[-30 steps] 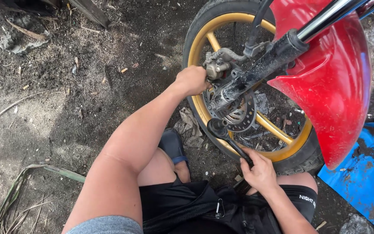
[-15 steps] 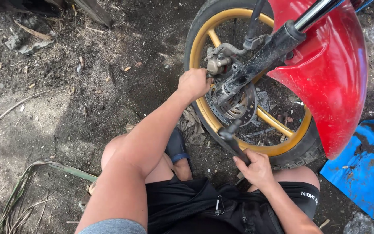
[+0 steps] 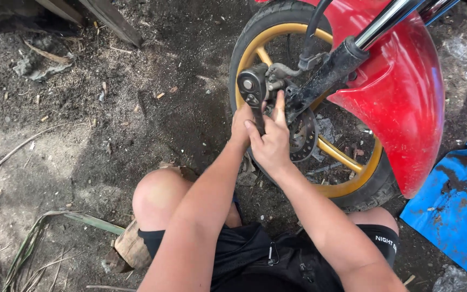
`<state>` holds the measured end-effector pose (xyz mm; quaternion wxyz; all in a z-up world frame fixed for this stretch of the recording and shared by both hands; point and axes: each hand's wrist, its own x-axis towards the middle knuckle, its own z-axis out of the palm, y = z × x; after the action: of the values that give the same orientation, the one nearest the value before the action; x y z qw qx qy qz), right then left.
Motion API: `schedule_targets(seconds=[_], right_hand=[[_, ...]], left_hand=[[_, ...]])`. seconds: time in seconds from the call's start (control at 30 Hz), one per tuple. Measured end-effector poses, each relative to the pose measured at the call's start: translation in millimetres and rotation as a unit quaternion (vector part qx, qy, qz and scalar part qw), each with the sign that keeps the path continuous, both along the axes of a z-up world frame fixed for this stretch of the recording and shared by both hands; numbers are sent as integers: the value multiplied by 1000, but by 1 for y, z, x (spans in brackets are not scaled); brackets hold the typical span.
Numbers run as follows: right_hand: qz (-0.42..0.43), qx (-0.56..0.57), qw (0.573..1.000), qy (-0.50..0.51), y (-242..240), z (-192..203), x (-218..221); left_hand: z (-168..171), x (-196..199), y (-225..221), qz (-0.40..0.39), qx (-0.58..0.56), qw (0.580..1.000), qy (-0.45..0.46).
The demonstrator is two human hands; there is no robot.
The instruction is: Adjusting and repairing the front brake caliper of a motorcycle using a wrench and cloth.
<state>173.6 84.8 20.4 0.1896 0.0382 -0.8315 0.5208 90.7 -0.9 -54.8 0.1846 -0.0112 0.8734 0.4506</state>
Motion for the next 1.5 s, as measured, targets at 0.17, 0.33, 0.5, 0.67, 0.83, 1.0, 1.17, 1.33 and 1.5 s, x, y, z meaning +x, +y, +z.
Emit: schedule_targets(seconds=[0.17,0.33,0.5,0.67,0.83,1.0,1.17,1.33,1.5], right_hand=[[-41,46,998,0,3,-48,-13],[-65,60,995,36,-12,-58,-28],[-78,85,989,97,-16,-71,-43],[-101,74,989,81,-26,-91,-46],[-62,115,989,62,-14,-75,-39],[-13,141,989,52,-3,-52,-31],[-5,115,993,33,1,-54,-30],[-18,131,989,59,4,-72,-36],[-60,107,991,62,5,-59,-43]], left_hand=[[8,14,14,82,49,995,-12],[10,19,28,126,-126,975,130],[12,18,49,169,-356,853,342],[16,24,54,186,-508,698,469],[30,32,47,208,-550,695,414],[-14,22,32,126,-356,898,226],[-96,-7,-2,25,-130,991,19],[-126,-7,-5,-34,-27,992,118],[-105,-1,-1,-18,48,996,72]])
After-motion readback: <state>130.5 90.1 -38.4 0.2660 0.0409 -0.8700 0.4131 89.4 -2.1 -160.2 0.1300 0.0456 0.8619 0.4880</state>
